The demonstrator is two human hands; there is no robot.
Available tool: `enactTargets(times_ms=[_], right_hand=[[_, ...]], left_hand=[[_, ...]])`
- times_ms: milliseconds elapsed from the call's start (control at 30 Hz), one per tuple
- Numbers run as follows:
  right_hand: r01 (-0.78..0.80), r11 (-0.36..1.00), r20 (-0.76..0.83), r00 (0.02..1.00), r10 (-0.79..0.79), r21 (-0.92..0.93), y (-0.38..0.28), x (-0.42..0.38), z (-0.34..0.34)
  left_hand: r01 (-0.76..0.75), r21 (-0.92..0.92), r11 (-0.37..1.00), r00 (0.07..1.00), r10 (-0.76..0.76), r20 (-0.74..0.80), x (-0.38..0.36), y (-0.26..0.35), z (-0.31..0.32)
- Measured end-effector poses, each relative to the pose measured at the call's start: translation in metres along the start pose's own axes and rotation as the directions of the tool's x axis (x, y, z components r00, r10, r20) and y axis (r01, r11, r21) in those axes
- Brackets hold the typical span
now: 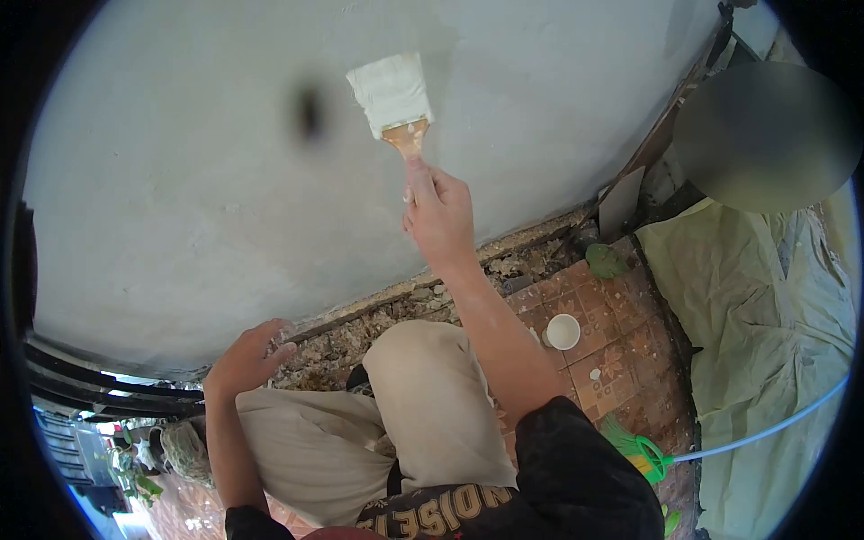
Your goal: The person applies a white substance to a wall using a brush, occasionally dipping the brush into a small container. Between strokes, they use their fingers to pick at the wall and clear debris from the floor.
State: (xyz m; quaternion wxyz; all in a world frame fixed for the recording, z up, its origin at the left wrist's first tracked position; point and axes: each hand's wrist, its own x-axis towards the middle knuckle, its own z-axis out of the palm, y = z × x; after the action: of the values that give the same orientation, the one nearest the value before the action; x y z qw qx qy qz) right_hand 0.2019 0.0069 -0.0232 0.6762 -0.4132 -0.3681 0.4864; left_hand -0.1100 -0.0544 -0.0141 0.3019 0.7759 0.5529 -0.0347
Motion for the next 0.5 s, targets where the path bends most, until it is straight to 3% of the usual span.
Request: enactTargets(times_ms=[67, 133, 200, 267, 300, 367, 433, 500], right_hand=[[-0.173, 0.985, -0.011, 0.985, 0.172, -0.025, 0.025, 0.008, -0.005], [-0.025, 0.892, -0.124, 0.992, -0.035, -0.451, 0.119, 0.012, -0.038], [-0.328, 0.819, -0.205, 0.944, 0.26, -0.472, 0.162, -0.021, -0.067], [-0.233, 0.545, 0.001, 0.919, 0.395, -0.806, 0.228, -0.044, -0.12], [-0.232, 0.547, 0.002, 0.92, 0.393, -0.805, 0.225, -0.044, -0.119], [0.082, 0.401, 0.164, 0.971, 0.174, -0.912, 0.201, -0.049, -0.114], [0.228, 0.272, 0.197, 0.971, -0.137, -0.935, 0.153, -0.021, -0.089], [-0.022, 0.811, -0.061, 0.998, -0.018, -0.584, 0.081, 0.013, -0.053]], left_hand=[[-0.035, 0.051, 0.998, 0.999, 0.037, -0.034, -0.002, -0.002, -0.001], [0.003, 0.029, 1.0, 1.0, -0.004, 0.016, -0.004, 0.005, -0.003], [-0.011, 0.043, 0.999, 1.0, 0.011, -0.006, -0.007, 0.0, 0.001], [-0.018, 0.052, 0.999, 0.999, 0.019, -0.03, -0.009, -0.001, -0.001], [-0.003, 0.048, 0.999, 1.0, 0.003, -0.016, -0.01, 0.001, -0.001], [0.007, 0.04, 0.999, 1.0, -0.007, 0.0, -0.009, 0.006, -0.003], [0.048, 0.085, 0.995, 0.999, -0.049, 0.013, -0.008, 0.01, -0.002], [0.029, 0.092, 0.995, 0.999, -0.03, 0.009, -0.006, 0.011, -0.003]])
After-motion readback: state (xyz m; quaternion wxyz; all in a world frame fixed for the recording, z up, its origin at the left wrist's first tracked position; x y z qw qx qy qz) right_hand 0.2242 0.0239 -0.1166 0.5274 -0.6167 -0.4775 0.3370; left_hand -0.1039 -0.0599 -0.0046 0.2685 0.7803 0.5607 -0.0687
